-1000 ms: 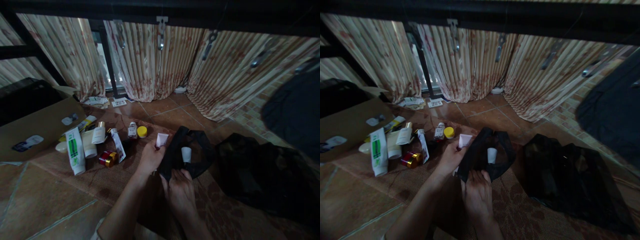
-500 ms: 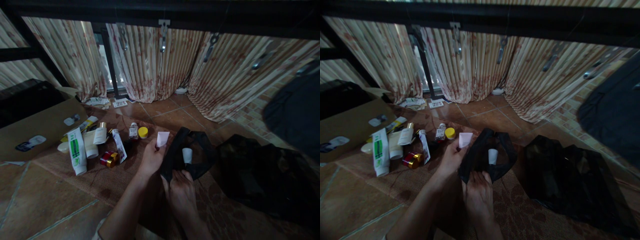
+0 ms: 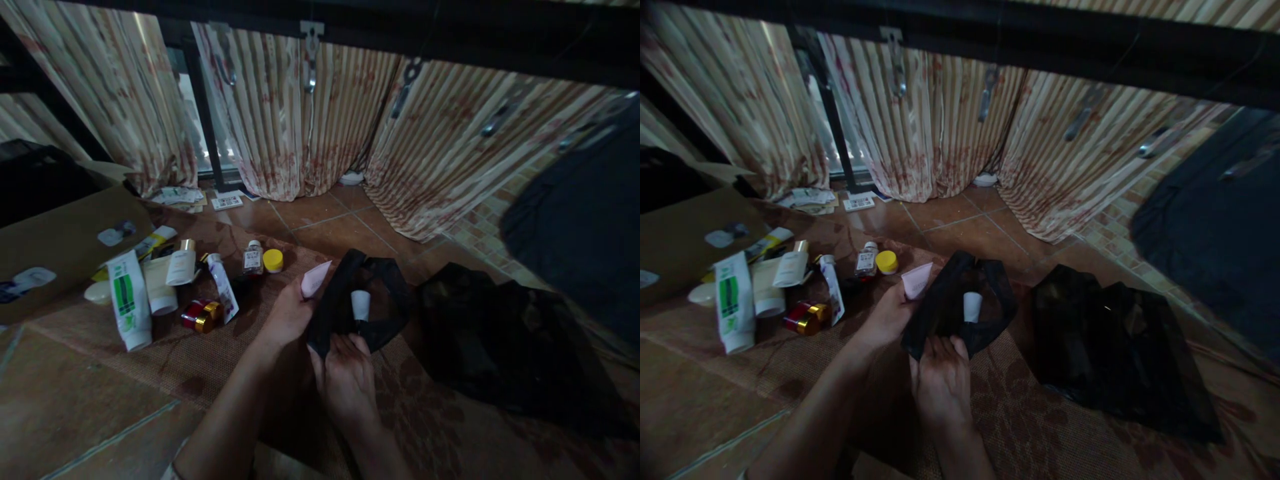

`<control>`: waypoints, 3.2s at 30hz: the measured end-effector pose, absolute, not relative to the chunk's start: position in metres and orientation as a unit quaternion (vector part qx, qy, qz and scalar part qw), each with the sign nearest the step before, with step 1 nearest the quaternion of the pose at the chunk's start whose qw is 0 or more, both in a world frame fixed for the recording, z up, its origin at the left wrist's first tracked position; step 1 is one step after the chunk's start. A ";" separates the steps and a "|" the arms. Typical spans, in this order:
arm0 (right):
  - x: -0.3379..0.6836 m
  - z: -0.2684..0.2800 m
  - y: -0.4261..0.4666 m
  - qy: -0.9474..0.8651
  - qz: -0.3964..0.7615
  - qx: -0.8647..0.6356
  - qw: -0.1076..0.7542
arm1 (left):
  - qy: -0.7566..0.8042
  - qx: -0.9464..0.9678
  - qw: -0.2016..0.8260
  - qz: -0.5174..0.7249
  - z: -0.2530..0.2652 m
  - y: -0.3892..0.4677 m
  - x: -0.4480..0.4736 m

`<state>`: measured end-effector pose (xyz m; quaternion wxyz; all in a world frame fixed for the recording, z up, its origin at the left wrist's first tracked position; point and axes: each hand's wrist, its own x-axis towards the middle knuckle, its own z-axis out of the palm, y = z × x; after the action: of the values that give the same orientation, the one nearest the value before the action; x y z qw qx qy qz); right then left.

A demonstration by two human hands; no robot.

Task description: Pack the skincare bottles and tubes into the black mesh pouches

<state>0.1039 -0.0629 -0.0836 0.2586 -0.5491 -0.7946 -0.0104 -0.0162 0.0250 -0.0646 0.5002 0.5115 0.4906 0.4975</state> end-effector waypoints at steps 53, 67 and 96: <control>0.104 -0.085 -0.063 -0.798 -0.024 -0.530 0.286 | 0.380 0.195 0.674 0.602 -0.042 0.020 -0.020; 0.104 -0.085 -0.063 -0.801 -0.047 -0.539 0.257 | 0.402 0.220 0.629 0.628 -0.044 0.021 -0.019; 0.104 -0.084 -0.062 -0.805 -0.040 -0.535 0.254 | 0.442 0.467 0.498 0.581 -0.049 0.020 -0.016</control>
<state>0.1041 -0.0620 -0.0842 0.2544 -0.5349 -0.8048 -0.0397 -0.0160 0.0200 -0.0486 0.4985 0.4674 0.4422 0.5810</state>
